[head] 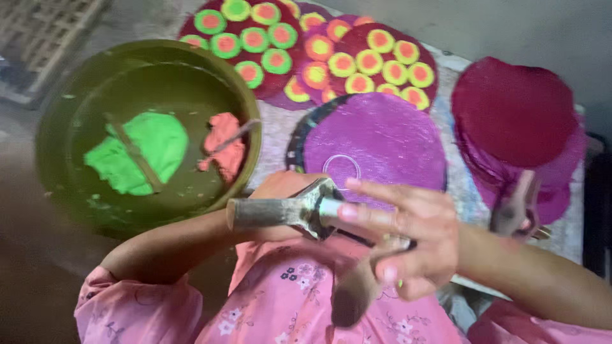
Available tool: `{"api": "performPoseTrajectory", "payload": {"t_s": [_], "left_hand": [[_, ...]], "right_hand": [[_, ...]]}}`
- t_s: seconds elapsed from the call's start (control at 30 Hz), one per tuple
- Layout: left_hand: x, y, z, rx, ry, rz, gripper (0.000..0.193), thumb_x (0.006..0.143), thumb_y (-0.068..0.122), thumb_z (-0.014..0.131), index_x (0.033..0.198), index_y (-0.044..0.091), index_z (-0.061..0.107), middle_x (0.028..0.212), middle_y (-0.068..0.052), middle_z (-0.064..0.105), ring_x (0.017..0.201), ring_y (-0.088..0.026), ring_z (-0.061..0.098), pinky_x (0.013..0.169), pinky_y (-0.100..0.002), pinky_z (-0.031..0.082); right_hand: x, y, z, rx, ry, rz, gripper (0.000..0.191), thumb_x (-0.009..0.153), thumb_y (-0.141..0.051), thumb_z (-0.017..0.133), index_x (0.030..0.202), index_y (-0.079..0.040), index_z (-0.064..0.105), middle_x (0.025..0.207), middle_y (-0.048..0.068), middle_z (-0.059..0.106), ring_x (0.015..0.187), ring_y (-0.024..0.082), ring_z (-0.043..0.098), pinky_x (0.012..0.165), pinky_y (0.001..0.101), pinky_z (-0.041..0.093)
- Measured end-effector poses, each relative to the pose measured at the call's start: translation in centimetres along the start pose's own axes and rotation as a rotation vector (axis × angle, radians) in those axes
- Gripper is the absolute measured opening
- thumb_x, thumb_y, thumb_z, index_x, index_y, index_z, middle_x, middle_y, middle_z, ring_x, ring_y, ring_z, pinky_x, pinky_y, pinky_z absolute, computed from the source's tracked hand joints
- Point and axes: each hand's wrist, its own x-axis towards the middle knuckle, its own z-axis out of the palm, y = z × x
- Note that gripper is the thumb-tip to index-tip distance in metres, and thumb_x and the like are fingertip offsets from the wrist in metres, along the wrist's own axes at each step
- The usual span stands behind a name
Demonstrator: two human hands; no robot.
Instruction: The person sits at a work table and uses a hand-held wooden extrusion tool to press green and orange paste into ring shapes onto decorated round plates. They refill the tool with paste from a large basin, press rings out one at a time, and place the finished rings onto the plates.
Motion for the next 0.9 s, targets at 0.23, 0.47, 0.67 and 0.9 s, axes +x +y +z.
{"api": "performPoseTrajectory", "payload": {"t_s": [0.23,0.47,0.67,0.9], "left_hand": [[6.3,3.6,7.8,-0.055,-0.159,0.254,0.030,0.092,0.040,0.069,0.112,0.018,0.069,0.097,-0.010,0.072,0.089,-0.034,0.072,0.073,-0.047,0.054],[11.3,2.0,9.7,-0.228,-0.129,0.454,0.033,0.094,0.022,0.074,0.124,0.008,0.070,0.119,-0.014,0.073,0.107,-0.028,0.070,0.092,-0.042,0.055],[11.8,-2.4,9.5,-0.553,0.106,0.176,0.045,0.081,0.015,0.079,0.122,0.006,0.063,0.114,-0.010,0.072,0.104,-0.027,0.071,0.090,-0.040,0.059],[12.1,-12.5,12.4,0.193,0.438,-0.239,0.047,0.077,0.024,0.085,0.111,0.001,0.061,0.110,-0.021,0.064,0.096,-0.044,0.065,0.080,-0.053,0.053]], "right_hand": [[-8.3,-2.7,-2.7,0.119,0.109,0.230,0.072,0.092,-0.023,0.053,0.161,-0.030,0.036,0.140,0.027,0.062,0.128,0.053,0.067,0.101,0.0541,0.060],[-15.1,-0.1,-7.4,0.534,-0.069,0.646,0.087,0.101,-0.048,0.066,0.165,-0.007,0.022,0.166,0.025,0.026,0.159,0.037,0.025,0.132,0.0488,0.019],[-21.1,1.8,-6.3,1.096,-0.345,1.102,0.094,0.085,-0.057,0.082,0.150,0.004,0.051,0.150,0.019,0.055,0.141,0.032,0.050,0.120,0.0459,0.038],[-18.0,-1.6,-2.8,0.946,0.361,1.053,0.119,0.069,-0.058,0.092,0.155,-0.001,0.034,0.133,0.010,0.053,0.117,0.027,0.059,0.093,0.0415,0.047]]}}
